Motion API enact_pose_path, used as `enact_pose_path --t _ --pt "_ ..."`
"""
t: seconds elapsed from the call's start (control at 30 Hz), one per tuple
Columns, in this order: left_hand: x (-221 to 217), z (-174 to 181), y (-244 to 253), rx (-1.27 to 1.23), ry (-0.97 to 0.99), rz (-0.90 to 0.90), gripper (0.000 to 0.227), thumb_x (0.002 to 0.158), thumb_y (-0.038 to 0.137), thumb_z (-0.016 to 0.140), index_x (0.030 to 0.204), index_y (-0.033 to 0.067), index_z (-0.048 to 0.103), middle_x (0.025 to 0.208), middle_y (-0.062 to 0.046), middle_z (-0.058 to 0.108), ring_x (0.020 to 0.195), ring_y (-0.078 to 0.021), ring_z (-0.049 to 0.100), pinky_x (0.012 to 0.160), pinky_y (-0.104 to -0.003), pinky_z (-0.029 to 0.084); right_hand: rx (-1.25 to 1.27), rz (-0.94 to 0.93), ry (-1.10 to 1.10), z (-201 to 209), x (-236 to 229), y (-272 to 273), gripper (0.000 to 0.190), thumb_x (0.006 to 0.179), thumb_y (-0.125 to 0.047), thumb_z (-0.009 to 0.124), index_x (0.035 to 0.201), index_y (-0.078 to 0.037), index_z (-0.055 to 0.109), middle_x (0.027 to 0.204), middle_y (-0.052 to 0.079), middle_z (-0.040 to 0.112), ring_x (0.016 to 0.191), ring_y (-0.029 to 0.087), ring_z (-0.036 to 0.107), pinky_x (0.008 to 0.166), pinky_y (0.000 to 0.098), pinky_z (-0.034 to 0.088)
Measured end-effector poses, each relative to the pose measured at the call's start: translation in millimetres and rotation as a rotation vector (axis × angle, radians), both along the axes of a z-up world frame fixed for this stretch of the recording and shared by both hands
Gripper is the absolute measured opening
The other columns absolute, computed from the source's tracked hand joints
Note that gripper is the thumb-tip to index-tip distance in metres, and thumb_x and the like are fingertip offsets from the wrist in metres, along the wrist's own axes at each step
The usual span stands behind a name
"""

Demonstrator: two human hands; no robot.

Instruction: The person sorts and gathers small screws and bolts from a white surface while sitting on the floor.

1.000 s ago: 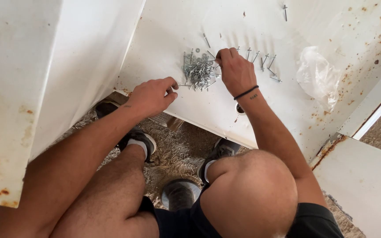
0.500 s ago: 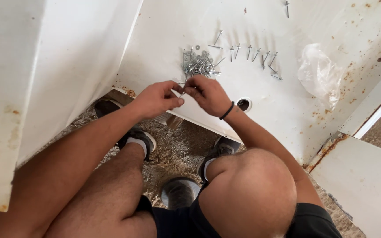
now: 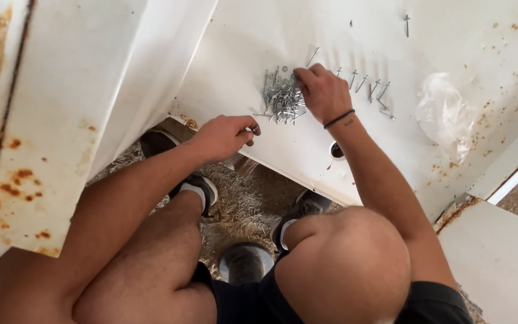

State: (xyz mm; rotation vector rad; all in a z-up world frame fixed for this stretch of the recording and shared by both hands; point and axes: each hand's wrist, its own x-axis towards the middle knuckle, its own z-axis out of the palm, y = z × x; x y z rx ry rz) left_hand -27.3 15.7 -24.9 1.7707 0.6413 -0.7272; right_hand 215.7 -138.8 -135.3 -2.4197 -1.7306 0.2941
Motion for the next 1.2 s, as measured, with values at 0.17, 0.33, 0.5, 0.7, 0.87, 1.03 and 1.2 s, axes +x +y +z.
enact_pose_path --t 0.17,0.33,0.5,0.7,0.87,1.03,1.2 --pt "5.8 -2.8 -2.2 0.039 0.032 0.026 0.027 0.099 0.026 0.052 0.121 0.0264 0.069 0.104 0.007 0.080 0.096 -0.0205 0.073 0.087 -0.040 0.051 -0.015 -0.046 0.077 -14.3 6.9 9.4 0.008 0.097 -0.026 0.069 0.103 -0.021 0.068 0.093 0.000 0.063 0.067 0.030 0.066 0.058 0.0439 0.054" --pt "6.0 -10.7 -0.5 0.093 0.027 0.091 0.023 0.095 0.030 0.059 0.114 0.0305 0.072 0.104 0.011 0.080 0.101 -0.0191 0.071 0.084 -0.039 0.050 0.038 -0.104 0.193 -2.8 5.5 1.6 0.012 0.101 -0.023 0.066 0.096 -0.016 0.074 0.089 0.002 0.068 0.067 0.029 0.065 0.053 0.0441 0.049" --pt "4.8 -11.1 -0.5 0.060 -0.060 0.069 0.024 0.098 0.030 0.060 0.119 0.0258 0.070 0.101 0.005 0.080 0.104 -0.0248 0.073 0.093 -0.044 0.053 0.235 -0.291 0.438 6.2 -5.0 -8.1 0.010 0.101 -0.030 0.074 0.102 -0.020 0.074 0.088 0.003 0.072 0.075 0.028 0.071 0.070 0.0415 0.055" --pt "11.3 -10.1 -1.6 0.111 -0.112 0.171 0.016 0.097 0.033 0.064 0.108 0.0253 0.073 0.092 0.009 0.079 0.094 -0.0204 0.074 0.086 -0.039 0.054 0.391 -0.408 0.855 29.6 -64.3 -10.3 0.015 0.094 -0.024 0.082 0.102 -0.012 0.076 0.086 0.006 0.077 0.073 0.022 0.073 0.072 0.0336 0.056" --pt "18.0 -1.7 -5.8 0.069 -0.158 0.220 0.018 0.097 0.033 0.063 0.108 0.0235 0.073 0.086 0.008 0.078 0.083 -0.0140 0.075 0.084 -0.034 0.054 0.517 -0.307 0.959 61.8 -86.3 -10.3 0.009 0.094 -0.008 0.078 0.103 -0.009 0.076 0.084 0.005 0.072 0.063 0.017 0.070 0.060 0.0270 0.057" --pt "16.3 -1.2 -8.4 0.075 -0.188 0.239 0.017 0.097 0.032 0.064 0.108 0.0231 0.073 0.084 0.008 0.078 0.080 -0.0128 0.075 0.082 -0.033 0.054 0.600 -0.194 0.860 60.6 -89.6 -13.2 0.011 0.091 -0.007 0.081 0.102 -0.009 0.078 0.082 0.005 0.068 0.061 0.019 0.069 0.055 0.0278 0.056" --pt "11.4 -3.1 -13.2 0.070 -0.243 0.270 0.016 0.099 0.029 0.062 0.108 0.0215 0.073 0.086 0.006 0.078 0.079 -0.0164 0.075 0.081 -0.035 0.054 0.614 -0.170 0.903 66.4 -92.6 -13.8 0.014 0.089 -0.002 0.082 0.102 -0.007 0.079 0.083 0.008 0.071 0.063 0.020 0.071 0.056 0.0286 0.058"
